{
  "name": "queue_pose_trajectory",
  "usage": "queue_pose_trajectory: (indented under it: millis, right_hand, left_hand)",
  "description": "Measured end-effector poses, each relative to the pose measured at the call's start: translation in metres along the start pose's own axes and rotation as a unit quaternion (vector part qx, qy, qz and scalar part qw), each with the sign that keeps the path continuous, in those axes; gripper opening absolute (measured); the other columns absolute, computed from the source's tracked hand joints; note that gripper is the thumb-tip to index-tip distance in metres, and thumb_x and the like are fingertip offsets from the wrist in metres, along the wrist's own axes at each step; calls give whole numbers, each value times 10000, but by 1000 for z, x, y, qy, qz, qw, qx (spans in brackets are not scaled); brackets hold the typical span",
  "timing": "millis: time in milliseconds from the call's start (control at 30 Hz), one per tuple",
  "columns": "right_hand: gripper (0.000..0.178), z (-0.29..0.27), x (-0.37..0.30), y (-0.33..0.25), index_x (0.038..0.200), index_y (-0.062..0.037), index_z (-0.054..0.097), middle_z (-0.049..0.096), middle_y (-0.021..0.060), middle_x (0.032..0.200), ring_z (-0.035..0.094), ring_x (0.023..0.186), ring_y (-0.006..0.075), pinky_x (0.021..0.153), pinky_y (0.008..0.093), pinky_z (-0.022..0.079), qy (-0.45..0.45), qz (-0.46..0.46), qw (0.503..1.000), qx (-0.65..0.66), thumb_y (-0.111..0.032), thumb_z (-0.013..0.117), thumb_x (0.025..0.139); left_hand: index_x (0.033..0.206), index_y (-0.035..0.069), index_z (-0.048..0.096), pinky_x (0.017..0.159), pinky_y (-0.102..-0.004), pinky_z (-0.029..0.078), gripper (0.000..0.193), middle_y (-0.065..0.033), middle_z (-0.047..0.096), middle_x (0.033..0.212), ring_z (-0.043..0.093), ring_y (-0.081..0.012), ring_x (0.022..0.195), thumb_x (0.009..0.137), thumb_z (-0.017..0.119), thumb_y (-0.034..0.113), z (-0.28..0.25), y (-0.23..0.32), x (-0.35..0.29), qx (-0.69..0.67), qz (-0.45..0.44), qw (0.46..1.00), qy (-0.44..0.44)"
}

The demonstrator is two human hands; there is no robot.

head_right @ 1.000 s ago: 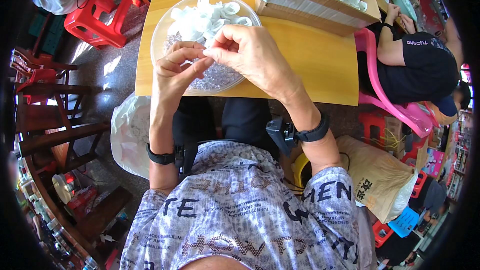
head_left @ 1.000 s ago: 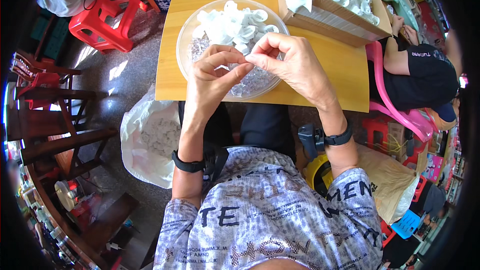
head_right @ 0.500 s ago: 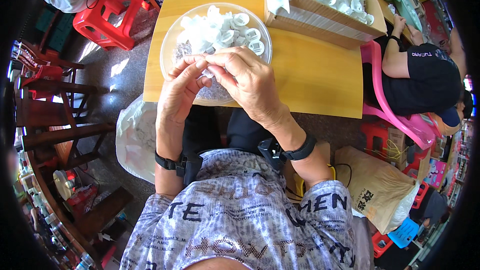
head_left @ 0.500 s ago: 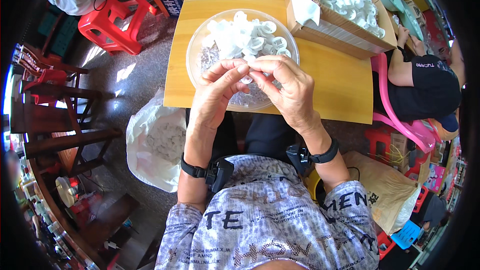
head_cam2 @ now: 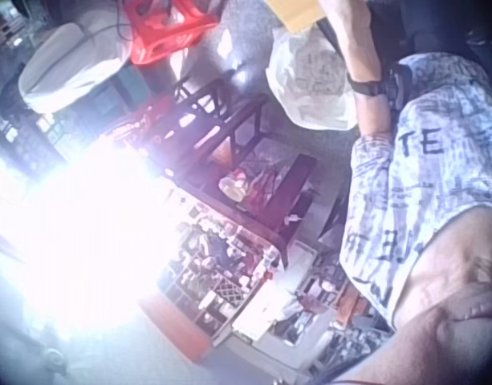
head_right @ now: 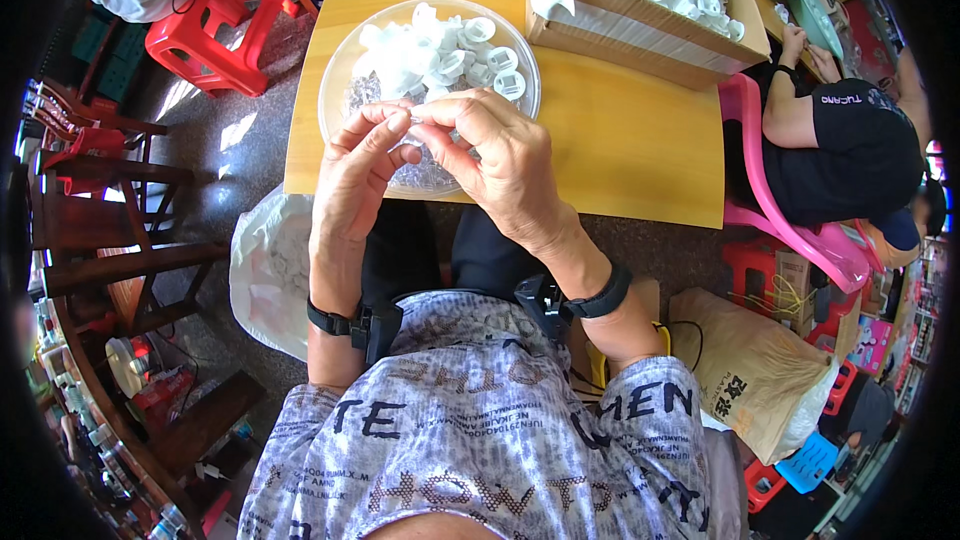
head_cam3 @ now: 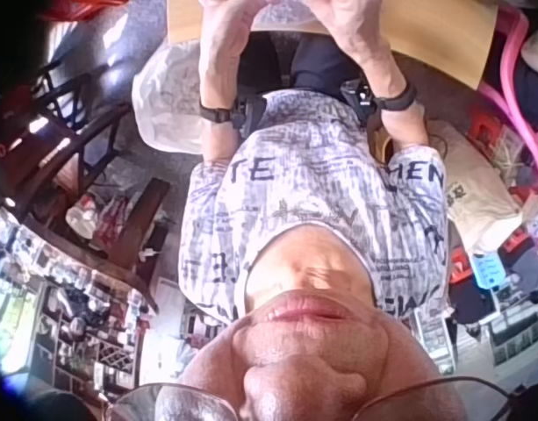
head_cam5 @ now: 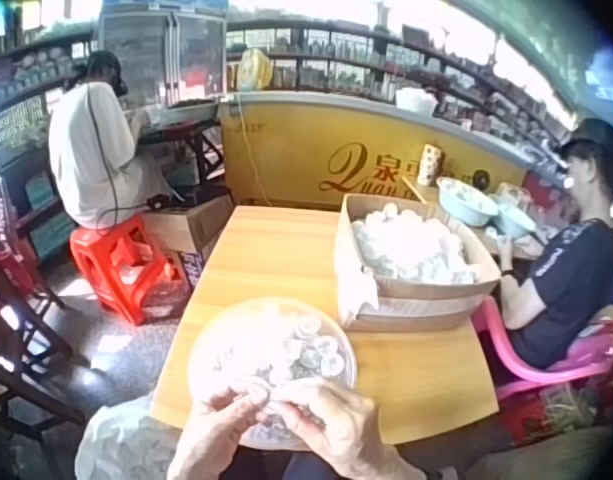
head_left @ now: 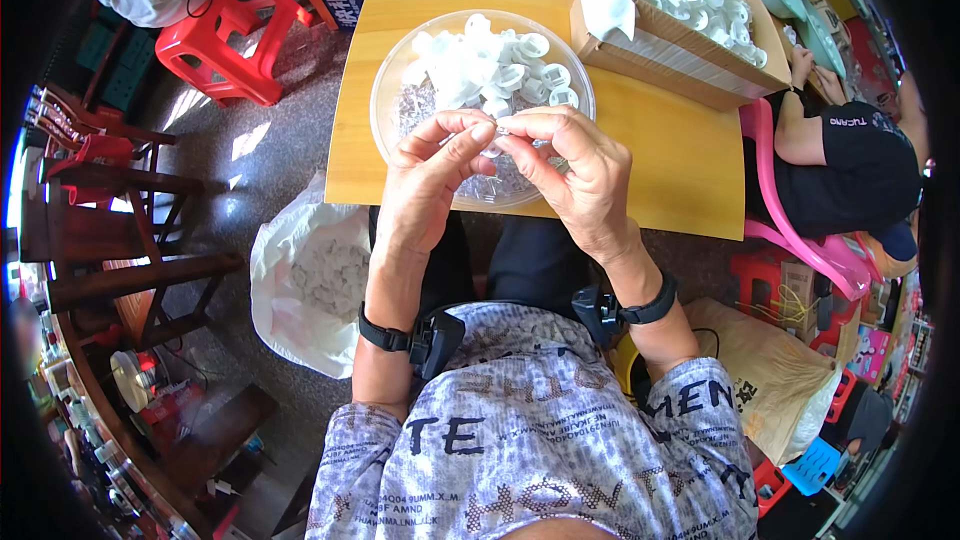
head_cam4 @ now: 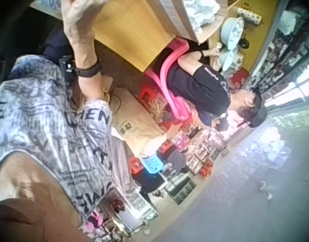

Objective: Assembling small white plastic components by hand at a workstation.

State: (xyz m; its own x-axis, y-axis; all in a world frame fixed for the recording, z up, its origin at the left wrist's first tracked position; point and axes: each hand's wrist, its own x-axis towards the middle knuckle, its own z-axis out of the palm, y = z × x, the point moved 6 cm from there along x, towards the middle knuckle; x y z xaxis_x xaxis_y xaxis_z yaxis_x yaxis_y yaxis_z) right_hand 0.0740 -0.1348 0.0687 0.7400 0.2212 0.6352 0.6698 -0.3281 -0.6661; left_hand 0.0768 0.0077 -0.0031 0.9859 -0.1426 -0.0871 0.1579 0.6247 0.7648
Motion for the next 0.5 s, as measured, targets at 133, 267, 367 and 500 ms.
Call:
queue_pose_trajectory:
  millis: [133,267,367,500]
  right_hand:
    - [117,-3,-2,4,912,-38,624,652,57,836,644,697,155,580,270,531,7,23,1000,11,-11,688,818]
    - [101,-2,-9,13,938,-40,621,668,37,875,651,780,121,629,265,545,8,132,985,112,-54,671,851]
    - [108,3,-13,17,949,-36,622,673,39,896,649,811,118,651,274,559,8,151,979,138,-53,666,853]
    - [104,3,-11,15,948,-30,620,676,61,917,653,819,126,659,276,565,15,132,984,121,-44,659,853]
  left_hand:
    - [1093,6,635,785,-286,516,254,-75,637,1092,614,-139,930,852,684,73,8,6,-6,34,30,999,-18]
    - [1155,-4,602,825,-296,516,315,-90,632,1125,620,-149,940,856,677,60,1,3,-6,77,44,996,-17]
    - [1184,-14,581,825,-290,514,349,-96,628,1101,622,-146,917,857,680,60,4,4,-6,106,56,993,-13]
    - [1170,-3,543,819,-271,502,359,-94,616,1069,611,-139,934,846,691,45,6,4,-4,129,79,989,1]
